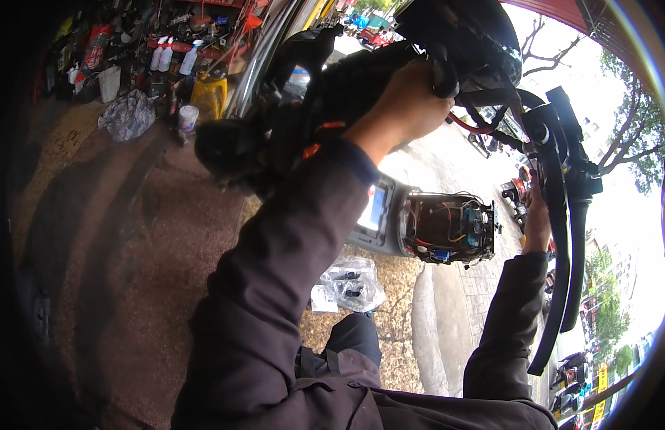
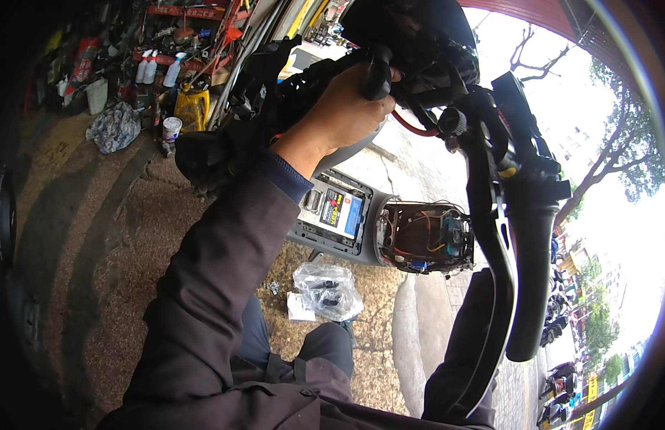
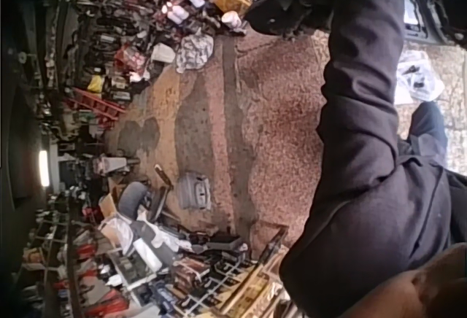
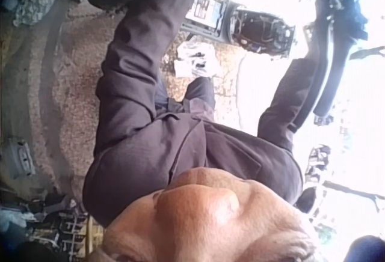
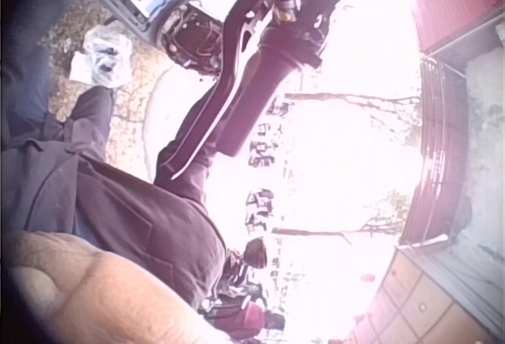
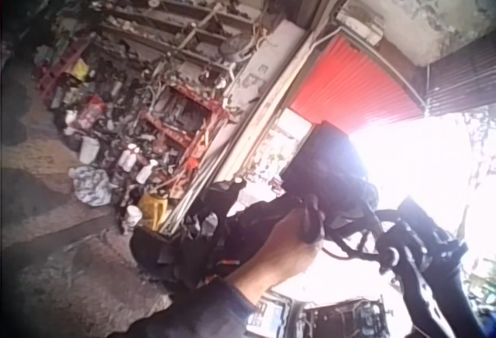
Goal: The person routes and secures a red wire along the handlebar and under the front fairing of a motorcycle. They tuck the wire into the bodywork and adjust its position by hand to ensure it is neatly organized.
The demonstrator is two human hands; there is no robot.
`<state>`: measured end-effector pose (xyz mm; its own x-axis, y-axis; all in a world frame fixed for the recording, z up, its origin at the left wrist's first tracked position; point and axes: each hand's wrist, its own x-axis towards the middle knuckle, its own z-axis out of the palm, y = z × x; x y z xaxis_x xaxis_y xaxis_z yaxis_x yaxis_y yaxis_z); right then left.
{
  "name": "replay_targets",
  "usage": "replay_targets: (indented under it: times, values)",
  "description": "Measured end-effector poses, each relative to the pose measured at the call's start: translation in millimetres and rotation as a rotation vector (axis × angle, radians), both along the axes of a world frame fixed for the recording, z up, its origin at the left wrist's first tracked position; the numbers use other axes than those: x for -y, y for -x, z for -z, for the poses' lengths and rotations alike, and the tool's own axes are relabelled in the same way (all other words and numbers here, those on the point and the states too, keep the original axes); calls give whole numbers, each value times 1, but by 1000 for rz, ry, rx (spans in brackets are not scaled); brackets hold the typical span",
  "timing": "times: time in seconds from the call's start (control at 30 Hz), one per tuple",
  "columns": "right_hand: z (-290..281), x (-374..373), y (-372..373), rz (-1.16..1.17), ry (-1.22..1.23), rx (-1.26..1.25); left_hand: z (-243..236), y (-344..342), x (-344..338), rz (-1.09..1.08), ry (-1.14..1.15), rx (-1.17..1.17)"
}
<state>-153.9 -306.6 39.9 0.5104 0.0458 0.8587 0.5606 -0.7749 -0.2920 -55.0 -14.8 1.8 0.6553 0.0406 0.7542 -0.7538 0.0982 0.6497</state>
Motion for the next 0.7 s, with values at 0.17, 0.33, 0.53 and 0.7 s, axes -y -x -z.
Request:
replay_targets:
  times: [0.17,0.33,0.53,0.7]
  values:
    - [-4,-22,-19,-21,82,5,1,-5,1,-54,-9,57]
    - [-11,-33,-43,-18,175,28,5,-11,8,-153,61,146]
    - [-20,-36,-68,6,283,62,6,-24,11,-225,183,160]
    - [-26,-35,-85,12,364,90,-1,-38,-5,-755,1,409]
